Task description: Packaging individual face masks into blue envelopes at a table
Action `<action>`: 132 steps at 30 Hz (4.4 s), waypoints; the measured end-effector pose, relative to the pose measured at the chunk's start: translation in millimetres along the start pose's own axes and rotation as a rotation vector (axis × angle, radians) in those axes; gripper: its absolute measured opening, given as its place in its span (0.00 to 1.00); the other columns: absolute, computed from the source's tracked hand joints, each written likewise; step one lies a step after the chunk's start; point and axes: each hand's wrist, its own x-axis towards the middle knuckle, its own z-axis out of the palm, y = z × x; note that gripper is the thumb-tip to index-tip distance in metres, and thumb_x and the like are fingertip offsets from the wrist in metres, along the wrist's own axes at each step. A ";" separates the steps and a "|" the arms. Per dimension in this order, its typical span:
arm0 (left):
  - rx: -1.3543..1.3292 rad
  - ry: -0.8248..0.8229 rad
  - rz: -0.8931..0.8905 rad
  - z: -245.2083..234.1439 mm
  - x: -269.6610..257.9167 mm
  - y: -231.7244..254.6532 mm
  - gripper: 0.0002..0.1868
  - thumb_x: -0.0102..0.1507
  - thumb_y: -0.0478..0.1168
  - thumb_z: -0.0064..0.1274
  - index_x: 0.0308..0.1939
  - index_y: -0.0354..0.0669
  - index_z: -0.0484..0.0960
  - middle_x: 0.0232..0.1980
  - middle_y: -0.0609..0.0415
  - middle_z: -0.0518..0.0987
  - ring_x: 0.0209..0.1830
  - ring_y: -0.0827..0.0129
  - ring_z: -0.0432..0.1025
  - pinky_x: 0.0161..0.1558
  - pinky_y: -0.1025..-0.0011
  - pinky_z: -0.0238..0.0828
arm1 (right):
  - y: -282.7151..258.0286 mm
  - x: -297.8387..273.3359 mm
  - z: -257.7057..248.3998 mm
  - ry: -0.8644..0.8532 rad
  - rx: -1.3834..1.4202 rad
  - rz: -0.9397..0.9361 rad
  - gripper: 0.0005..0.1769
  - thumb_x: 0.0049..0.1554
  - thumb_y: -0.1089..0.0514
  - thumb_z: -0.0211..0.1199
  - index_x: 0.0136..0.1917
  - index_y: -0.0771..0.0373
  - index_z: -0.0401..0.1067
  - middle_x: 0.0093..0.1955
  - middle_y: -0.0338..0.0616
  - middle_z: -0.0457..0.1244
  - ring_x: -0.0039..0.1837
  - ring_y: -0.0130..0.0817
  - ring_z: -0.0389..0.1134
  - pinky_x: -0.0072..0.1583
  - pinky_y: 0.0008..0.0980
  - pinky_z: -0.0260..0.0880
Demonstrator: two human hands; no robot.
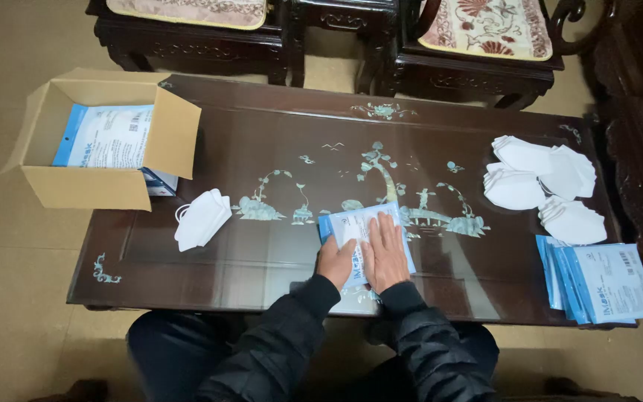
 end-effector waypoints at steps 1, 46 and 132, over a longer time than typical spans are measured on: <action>0.000 0.000 0.001 0.9 3.5 -5.8 0.34 0.73 0.52 0.46 0.76 0.35 0.60 0.76 0.37 0.63 0.77 0.44 0.56 0.75 0.47 0.55 | -0.4 -0.7 1.1 0.001 0.000 0.000 0.33 0.69 0.45 0.43 0.82 0.61 0.51 0.85 0.55 0.44 0.85 0.52 0.41 0.82 0.50 0.34; 0.683 1.005 0.546 -272.0 14.8 -47.6 0.20 0.66 0.46 0.56 0.56 0.37 0.82 0.54 0.42 0.78 0.52 0.53 0.69 0.52 0.56 0.70 | 139.1 -48.3 -53.8 0.080 -0.242 0.261 0.29 0.72 0.48 0.43 0.76 0.69 0.66 0.81 0.68 0.55 0.81 0.68 0.52 0.73 0.71 0.51; -0.351 -0.104 0.043 -52.8 39.2 -22.6 0.19 0.65 0.35 0.60 0.56 0.25 0.78 0.44 0.34 0.82 0.37 0.52 0.83 0.38 0.59 0.87 | -28.6 36.6 4.5 -0.183 1.379 0.941 0.07 0.57 0.65 0.68 0.43 0.75 0.78 0.34 0.59 0.71 0.31 0.41 0.74 0.35 0.37 0.81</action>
